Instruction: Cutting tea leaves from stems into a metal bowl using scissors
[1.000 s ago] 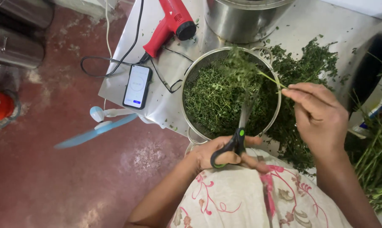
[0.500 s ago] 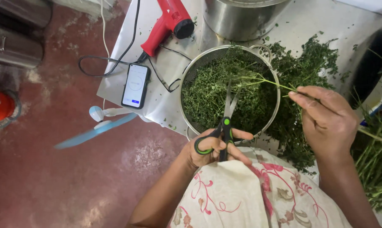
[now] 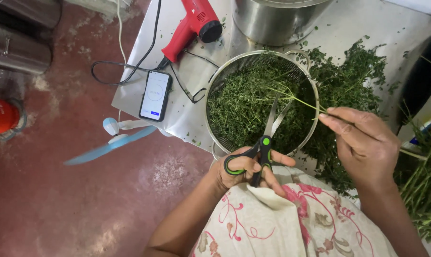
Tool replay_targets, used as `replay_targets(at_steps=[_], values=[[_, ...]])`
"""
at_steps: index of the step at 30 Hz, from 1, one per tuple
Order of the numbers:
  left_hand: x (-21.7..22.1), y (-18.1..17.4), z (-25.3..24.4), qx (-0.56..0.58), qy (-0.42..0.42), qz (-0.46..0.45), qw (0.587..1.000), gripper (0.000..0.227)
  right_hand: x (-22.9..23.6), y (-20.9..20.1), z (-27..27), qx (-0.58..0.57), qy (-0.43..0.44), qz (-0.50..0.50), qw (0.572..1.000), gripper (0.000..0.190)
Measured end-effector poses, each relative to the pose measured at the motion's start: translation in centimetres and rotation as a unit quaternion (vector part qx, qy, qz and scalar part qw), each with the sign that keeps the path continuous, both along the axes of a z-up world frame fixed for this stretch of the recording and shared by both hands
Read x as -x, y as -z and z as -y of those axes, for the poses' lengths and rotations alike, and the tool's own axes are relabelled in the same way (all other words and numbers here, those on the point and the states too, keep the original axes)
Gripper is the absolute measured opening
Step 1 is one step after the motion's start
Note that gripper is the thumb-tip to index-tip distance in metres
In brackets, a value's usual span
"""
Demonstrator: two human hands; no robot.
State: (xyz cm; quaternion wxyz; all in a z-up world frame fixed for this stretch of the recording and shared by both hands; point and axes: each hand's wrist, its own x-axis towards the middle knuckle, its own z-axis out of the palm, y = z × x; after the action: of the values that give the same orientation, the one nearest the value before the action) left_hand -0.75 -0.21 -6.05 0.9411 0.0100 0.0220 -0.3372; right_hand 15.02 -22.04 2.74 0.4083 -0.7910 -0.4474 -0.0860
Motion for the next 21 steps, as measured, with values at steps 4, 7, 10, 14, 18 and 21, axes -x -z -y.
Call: replay_targets(at_steps=[4, 7, 10, 14, 18, 21], values=[[0.0, 1.0, -0.1, 0.029, 0.003, -0.004, 1.0, 0.085, 0.1, 0.5, 0.4, 0.003, -0.008, 0.006, 1.0, 0.036], [-0.2, 2.1, -0.2, 0.06, 0.0, 0.004, 0.998, 0.084, 0.5, 0.5, 0.4, 0.001, -0.003, 0.012, 1.0, 0.033], [-0.4, 2.0, -0.2, 0.075, -0.01, 0.018, 0.997, 0.086, 0.3, 0.9, 0.4, 0.009, -0.004, 0.025, 1.0, 0.033], [-0.5, 1.9, -0.5, 0.06, -0.009, 0.031, 0.998, 0.086, -0.3, 2.3, 1.0, 0.007, 0.005, -0.016, 1.0, 0.031], [-0.1, 2.3, 0.0, 0.016, -0.015, 0.037, 0.999, 0.084, -0.8, 1.9, 0.9, 0.025, 0.011, -0.034, 0.999, 0.028], [-0.3, 2.2, -0.1, -0.006, -0.02, 0.043, 0.999, 0.083, -1.6, 2.1, 1.0, 0.107, 0.021, -0.128, 0.986, 0.043]])
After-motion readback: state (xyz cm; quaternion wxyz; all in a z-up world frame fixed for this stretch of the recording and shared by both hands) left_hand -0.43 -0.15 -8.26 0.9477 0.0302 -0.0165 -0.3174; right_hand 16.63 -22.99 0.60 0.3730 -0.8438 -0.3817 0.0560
